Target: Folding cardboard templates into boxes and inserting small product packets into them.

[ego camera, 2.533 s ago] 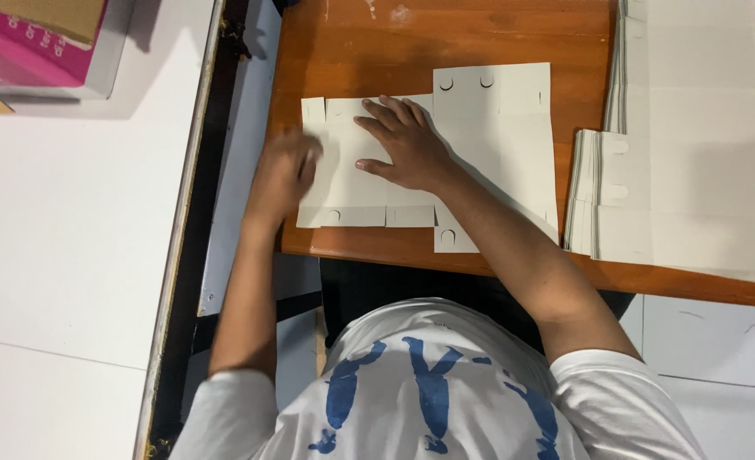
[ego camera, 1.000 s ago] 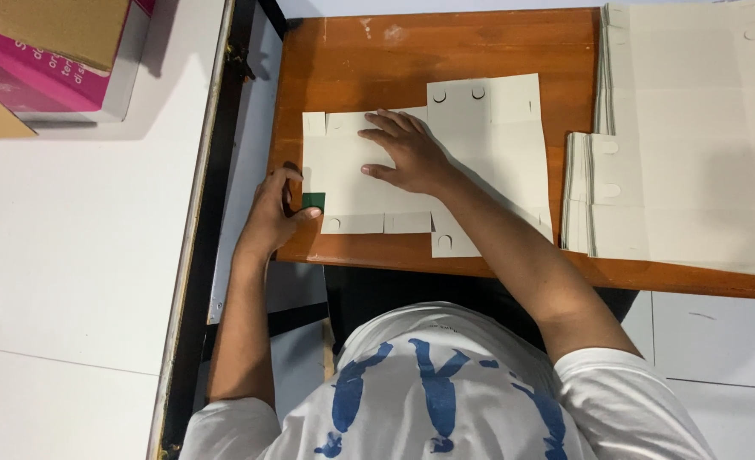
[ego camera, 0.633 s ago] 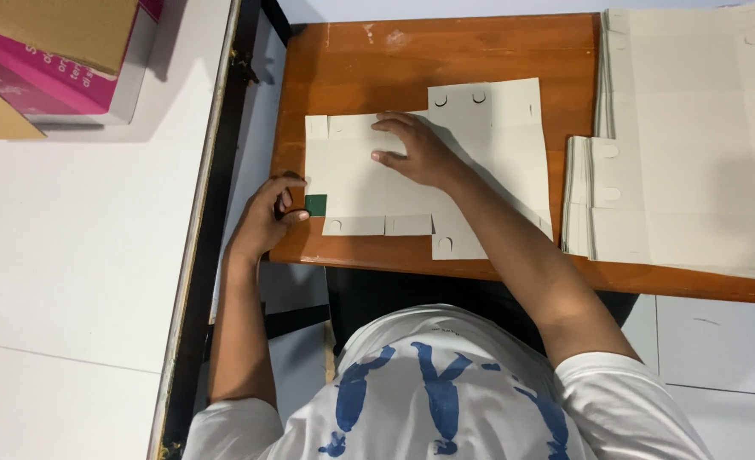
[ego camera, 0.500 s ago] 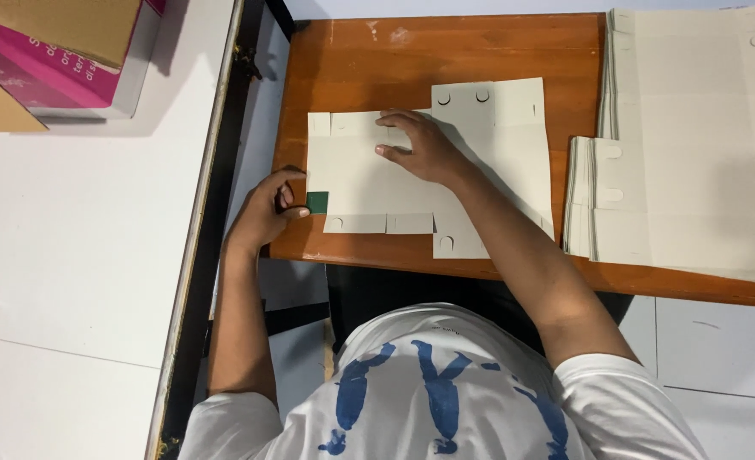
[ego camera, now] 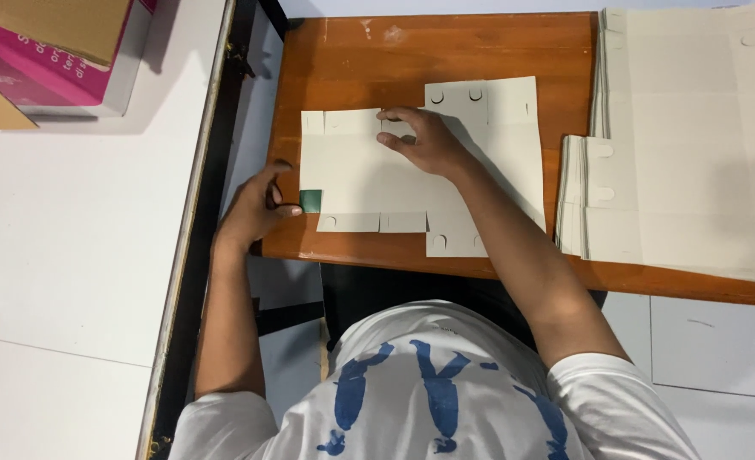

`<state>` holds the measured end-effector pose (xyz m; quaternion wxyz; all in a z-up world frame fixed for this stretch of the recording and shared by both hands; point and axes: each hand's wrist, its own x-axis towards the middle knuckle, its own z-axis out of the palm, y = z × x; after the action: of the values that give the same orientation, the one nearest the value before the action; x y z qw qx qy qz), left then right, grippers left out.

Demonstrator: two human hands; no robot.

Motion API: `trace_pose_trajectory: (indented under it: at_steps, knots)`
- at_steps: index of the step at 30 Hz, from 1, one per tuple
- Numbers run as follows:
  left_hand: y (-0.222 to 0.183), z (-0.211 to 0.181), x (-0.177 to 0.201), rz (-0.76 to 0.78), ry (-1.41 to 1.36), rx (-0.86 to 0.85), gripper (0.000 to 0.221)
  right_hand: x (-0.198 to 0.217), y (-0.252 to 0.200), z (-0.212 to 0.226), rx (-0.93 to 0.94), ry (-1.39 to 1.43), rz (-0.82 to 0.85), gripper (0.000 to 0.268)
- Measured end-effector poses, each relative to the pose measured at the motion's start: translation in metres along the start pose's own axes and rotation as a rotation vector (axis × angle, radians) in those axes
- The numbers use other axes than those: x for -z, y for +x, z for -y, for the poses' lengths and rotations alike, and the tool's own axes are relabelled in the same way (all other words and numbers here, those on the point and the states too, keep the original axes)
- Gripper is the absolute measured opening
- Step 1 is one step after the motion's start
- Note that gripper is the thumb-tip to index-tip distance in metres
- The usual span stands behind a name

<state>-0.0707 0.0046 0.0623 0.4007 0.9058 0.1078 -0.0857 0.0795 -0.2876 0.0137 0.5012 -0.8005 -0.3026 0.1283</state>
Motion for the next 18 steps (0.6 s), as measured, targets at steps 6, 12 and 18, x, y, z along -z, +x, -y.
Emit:
trace_pose_trajectory:
  at_steps: [6, 12, 18]
  knots:
    - [-0.015, 0.008, -0.010, -0.003, 0.088, -0.265, 0.048, 0.008, 0.005, -0.003, -0.029, 0.098, -0.031, 0.051]
    - [-0.041, 0.000, -0.013, 0.026, 0.015, -0.357, 0.027, 0.007, -0.002, 0.007, -0.008, 0.030, -0.010, 0.048]
    - [-0.036, -0.007, -0.026, -0.078, 0.078, -0.374, 0.015, 0.006, -0.001, 0.016, -0.080, 0.039, -0.011, 0.054]
